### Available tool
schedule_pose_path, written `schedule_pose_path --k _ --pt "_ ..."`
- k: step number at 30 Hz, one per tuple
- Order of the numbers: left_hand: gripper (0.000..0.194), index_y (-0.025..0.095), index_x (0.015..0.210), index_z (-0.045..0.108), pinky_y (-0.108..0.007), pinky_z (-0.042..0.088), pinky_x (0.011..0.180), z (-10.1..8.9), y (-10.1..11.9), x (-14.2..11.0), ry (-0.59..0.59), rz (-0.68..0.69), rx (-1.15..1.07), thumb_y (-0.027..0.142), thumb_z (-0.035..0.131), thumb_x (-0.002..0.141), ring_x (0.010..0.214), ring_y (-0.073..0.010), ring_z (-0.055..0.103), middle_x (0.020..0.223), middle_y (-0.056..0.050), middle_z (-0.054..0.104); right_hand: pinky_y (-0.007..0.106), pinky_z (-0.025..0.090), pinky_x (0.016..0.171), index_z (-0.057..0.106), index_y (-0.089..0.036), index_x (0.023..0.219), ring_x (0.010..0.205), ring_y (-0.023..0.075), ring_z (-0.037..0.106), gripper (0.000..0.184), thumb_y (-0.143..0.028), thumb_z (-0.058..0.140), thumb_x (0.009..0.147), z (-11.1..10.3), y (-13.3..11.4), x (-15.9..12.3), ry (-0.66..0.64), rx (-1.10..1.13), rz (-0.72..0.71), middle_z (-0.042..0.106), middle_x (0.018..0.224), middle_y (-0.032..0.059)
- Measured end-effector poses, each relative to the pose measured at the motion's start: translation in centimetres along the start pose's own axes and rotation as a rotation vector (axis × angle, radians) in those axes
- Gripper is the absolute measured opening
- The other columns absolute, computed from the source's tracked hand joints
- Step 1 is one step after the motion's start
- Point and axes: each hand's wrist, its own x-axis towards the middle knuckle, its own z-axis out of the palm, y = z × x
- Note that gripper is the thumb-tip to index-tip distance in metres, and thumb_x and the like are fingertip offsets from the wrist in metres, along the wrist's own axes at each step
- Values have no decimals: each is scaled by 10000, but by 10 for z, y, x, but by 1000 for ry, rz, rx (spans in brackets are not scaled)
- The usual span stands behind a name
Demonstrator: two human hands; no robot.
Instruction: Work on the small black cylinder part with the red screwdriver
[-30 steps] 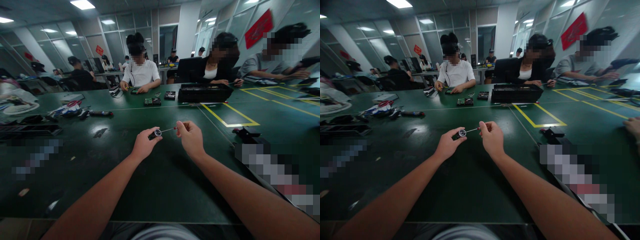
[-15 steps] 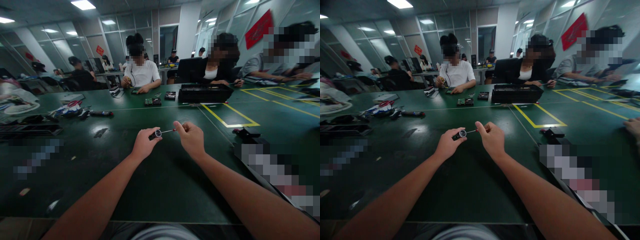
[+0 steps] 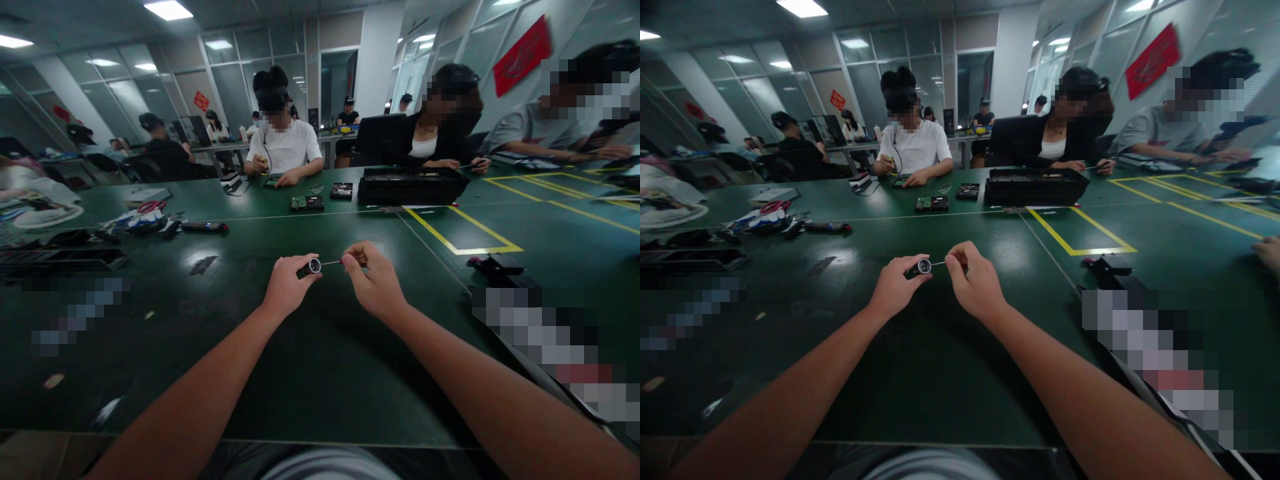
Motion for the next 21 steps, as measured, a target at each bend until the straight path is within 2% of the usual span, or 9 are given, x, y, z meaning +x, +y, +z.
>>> schedule_pose_path --k 3,5,8,11,13,15,17,21 --pt "402 273 1246 711 -465 447 1027 0 1 0 1 13 0 240 772 850 1144 -274 649 1234 -68 735 305 387 572 630 -225 887 589 168 573 330 -468 450 1017 -2 -1 1 5 -56 56 619 662 1" --pt "394 271 1239 714 -475 443 1031 1 1 -1 -6 19 -3 238 771 851 1151 -277 647 1236 -67 735 307 362 560 633 -225 890 558 161 545 334 -445 422 1025 -2 0 2 22 -82 65 608 646 -2" --pt "386 268 1227 718 -472 444 1026 2 1 -1 -9 17 -5 236 776 847 1157 -278 648 1235 -64 737 316 411 628 594 -218 1078 658 179 598 227 -336 410 1015 -1 1 2 38 -43 19 665 781 24" --pt "387 265 1214 723 -453 443 1029 2 0 -1 -1 18 -14 235 791 835 1159 -268 651 1230 -57 741 334 446 703 543 -216 1168 780 203 639 226 -292 423 993 -1 2 3 24 18 -15 680 889 50" --pt "377 267 1206 725 -457 433 1040 3 0 -1 -8 21 -17 242 793 836 1151 -263 655 1224 -51 743 332 431 677 569 -224 1101 745 203 629 211 -348 434 998 -3 1 4 6 7 16 667 841 40" --pt "374 269 1208 722 -469 419 1053 3 1 -1 -15 19 -19 250 791 840 1146 -261 656 1223 -47 744 333 394 637 601 -231 963 674 198 597 278 -423 406 1014 -5 1 6 1 -44 52 630 740 25" --pt "380 269 1213 719 -477 409 1064 3 2 -2 -18 16 -20 249 791 841 1148 -260 652 1225 -45 743 338 373 624 602 -234 905 642 194 573 325 -429 371 1023 -6 2 7 16 -59 81 602 693 17" --pt "387 268 1228 712 -480 406 1071 2 3 -2 -15 1 -22 250 780 847 1142 -260 646 1224 -45 741 343 418 658 527 -233 1118 680 188 587 190 -331 432 986 -1 7 6 59 132 136 615 777 2"
